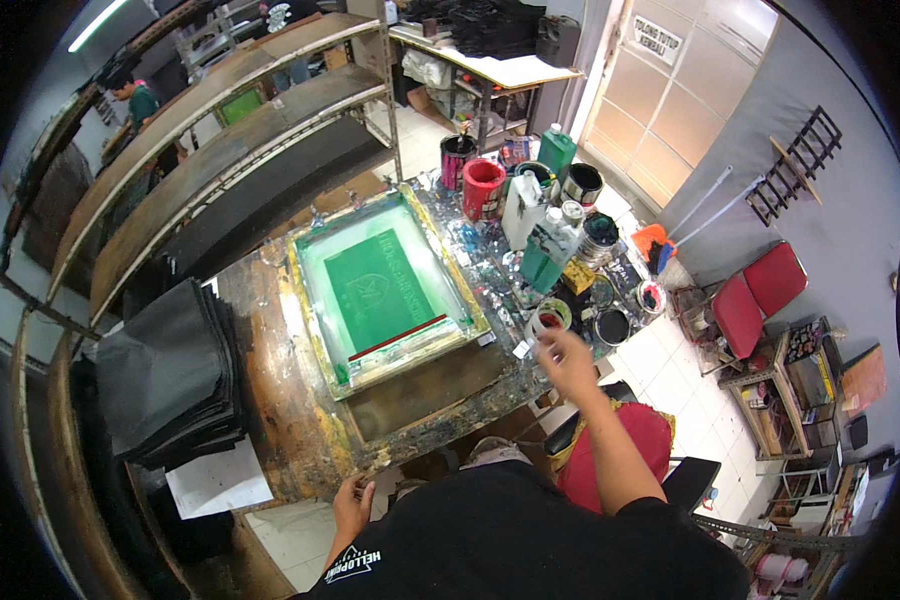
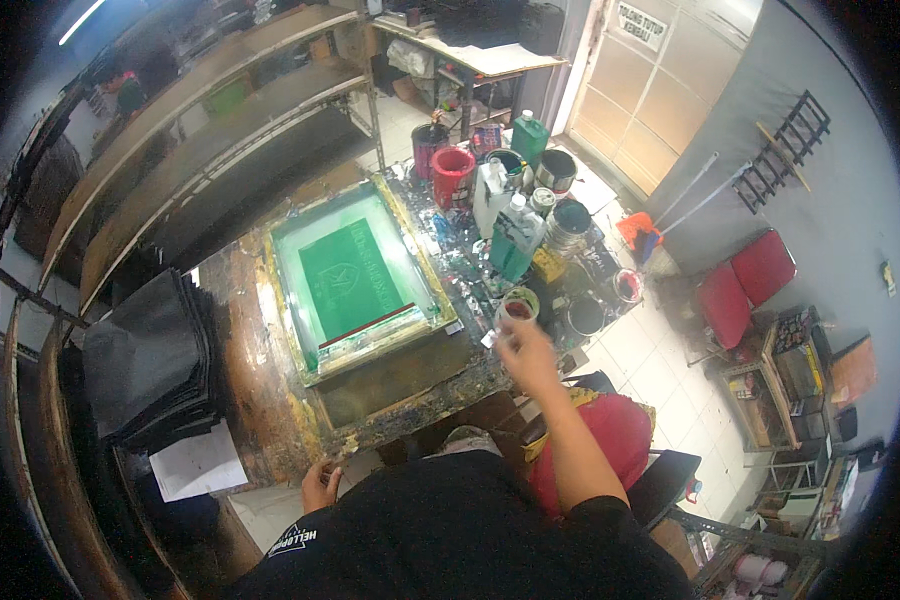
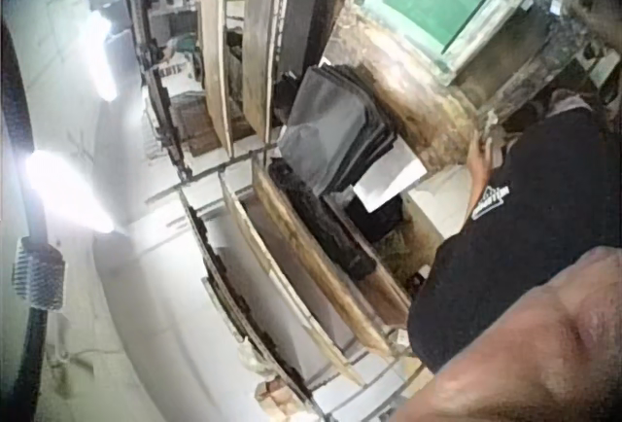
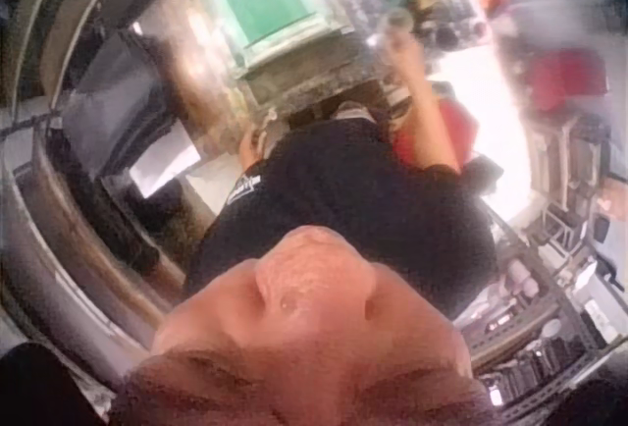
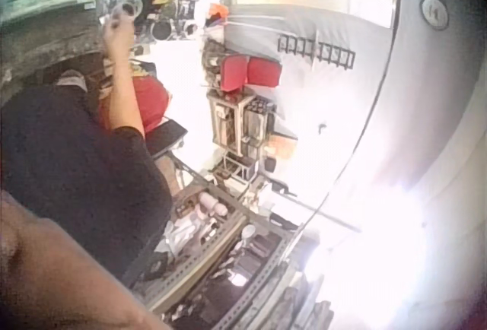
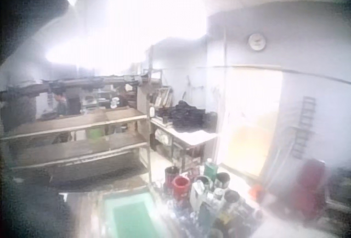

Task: The person prepares screen printing ink by pouring a liquid from a bottle into a green container and stirring it with a stick. They then retrieve a white plastic bag, open it, and pour its contents into the same container, followed by adding more liquid from a green bottle and stirring again.

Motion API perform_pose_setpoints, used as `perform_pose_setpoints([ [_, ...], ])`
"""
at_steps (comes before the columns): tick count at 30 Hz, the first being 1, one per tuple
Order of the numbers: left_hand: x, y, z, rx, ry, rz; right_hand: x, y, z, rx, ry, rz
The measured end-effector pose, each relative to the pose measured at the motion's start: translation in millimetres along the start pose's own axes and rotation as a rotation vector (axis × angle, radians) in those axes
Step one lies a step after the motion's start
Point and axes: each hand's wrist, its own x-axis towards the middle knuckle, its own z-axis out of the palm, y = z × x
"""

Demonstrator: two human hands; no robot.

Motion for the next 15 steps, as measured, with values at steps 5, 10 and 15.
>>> perform_pose_setpoints([
  [5,8.8,-17.9,1.0,0.005,0.087,-0.008,75.0,-31.0,-35.1,0.167,0.297,-0.109],
  [10,-6.4,-32.8,17.6,-0.126,0.383,-0.223,96.2,-114.7,-20.5,0.271,0.097,-0.282],
  [15,-54.3,-46.3,54.5,-0.069,0.423,-0.539,92.3,-179.7,-29.7,0.435,-0.152,-0.639],
])
